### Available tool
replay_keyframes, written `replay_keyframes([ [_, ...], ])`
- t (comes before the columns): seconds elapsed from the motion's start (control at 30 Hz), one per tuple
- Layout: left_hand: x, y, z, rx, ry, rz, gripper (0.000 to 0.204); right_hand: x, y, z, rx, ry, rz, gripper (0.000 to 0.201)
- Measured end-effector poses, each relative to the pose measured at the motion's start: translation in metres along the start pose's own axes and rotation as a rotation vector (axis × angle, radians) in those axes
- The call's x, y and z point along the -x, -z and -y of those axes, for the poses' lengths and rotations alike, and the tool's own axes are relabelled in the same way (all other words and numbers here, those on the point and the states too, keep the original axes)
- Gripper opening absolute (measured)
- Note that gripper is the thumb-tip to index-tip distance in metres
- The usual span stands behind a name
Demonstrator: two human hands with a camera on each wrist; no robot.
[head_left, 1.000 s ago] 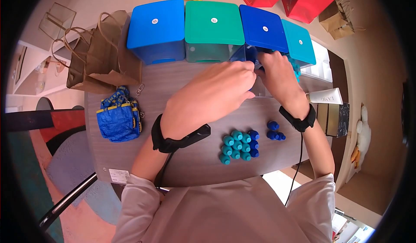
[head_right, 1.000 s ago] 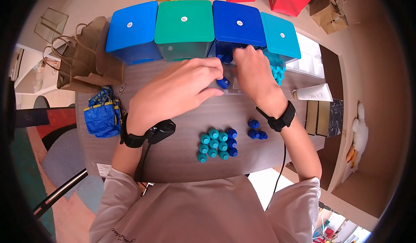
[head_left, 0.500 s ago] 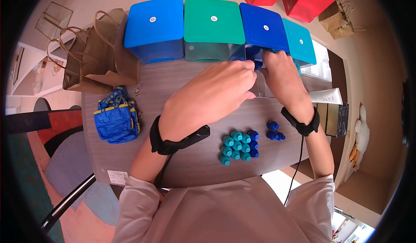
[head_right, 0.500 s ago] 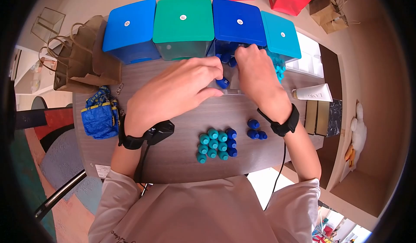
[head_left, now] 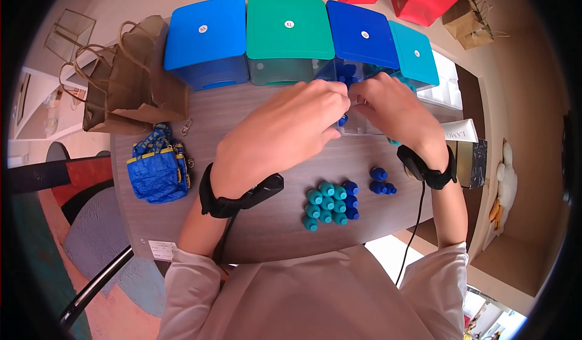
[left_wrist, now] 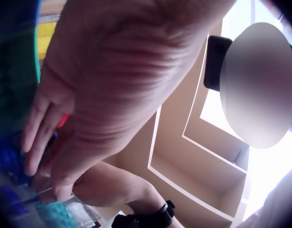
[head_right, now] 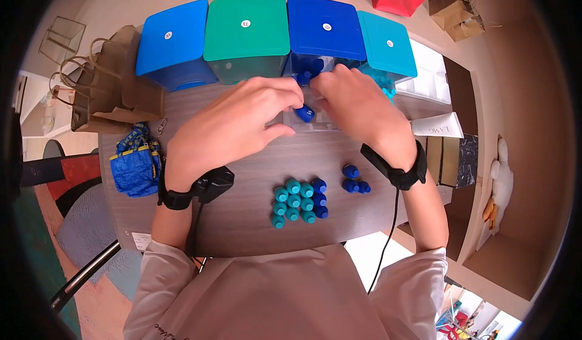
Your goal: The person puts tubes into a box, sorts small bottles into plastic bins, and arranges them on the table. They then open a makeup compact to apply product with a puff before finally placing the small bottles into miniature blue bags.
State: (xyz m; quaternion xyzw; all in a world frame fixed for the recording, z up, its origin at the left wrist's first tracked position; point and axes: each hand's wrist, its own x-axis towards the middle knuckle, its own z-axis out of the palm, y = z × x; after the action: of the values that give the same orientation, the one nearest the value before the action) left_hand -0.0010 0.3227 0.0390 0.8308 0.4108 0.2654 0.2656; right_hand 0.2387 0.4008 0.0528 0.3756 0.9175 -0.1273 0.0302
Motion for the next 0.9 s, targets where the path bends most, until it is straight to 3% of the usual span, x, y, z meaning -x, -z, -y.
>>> replay_keyframes([
  [0.03,-0.001,0.002,-0.003,0.011,0.03,0.004,0.033,-0.005,0.005,0.005,-0.066,-0.068,0.117,0.021],
  [0.07,-0.003,0.003,-0.004,0.021,0.059,0.008,0.032,-0.009,0.003,0.006,-0.065,-0.072,0.115,0.021],
  [0.13,-0.004,0.002,-0.004,0.057,0.049,-0.03,0.031,-0.017,-0.007,0.005,-0.023,-0.008,0.203,0.024],
  [0.27,-0.005,-0.006,0.002,0.055,-0.024,-0.165,0.029,-0.036,-0.022,0.009,-0.17,-0.042,0.276,0.033],
  [0.4,-0.007,-0.001,0.003,0.02,-0.058,-0.136,0.026,-0.039,-0.014,0.019,-0.203,-0.12,0.324,0.034],
  [0.5,-0.009,0.002,0.001,-0.014,-0.054,-0.143,0.022,-0.03,-0.016,0.007,-0.163,-0.053,0.283,0.035],
  [0.57,-0.009,0.004,0.0,-0.071,-0.029,-0.174,0.02,-0.016,-0.003,0.007,0.03,-0.08,0.159,0.032],
  [0.7,-0.009,0.006,-0.002,-0.062,-0.008,-0.194,0.022,-0.002,-0.005,-0.003,0.095,-0.101,0.012,0.025],
  [0.9,0.003,0.002,-0.001,-0.013,0.04,-0.15,0.034,-0.009,-0.04,-0.017,0.188,-0.055,-0.088,0.018],
])
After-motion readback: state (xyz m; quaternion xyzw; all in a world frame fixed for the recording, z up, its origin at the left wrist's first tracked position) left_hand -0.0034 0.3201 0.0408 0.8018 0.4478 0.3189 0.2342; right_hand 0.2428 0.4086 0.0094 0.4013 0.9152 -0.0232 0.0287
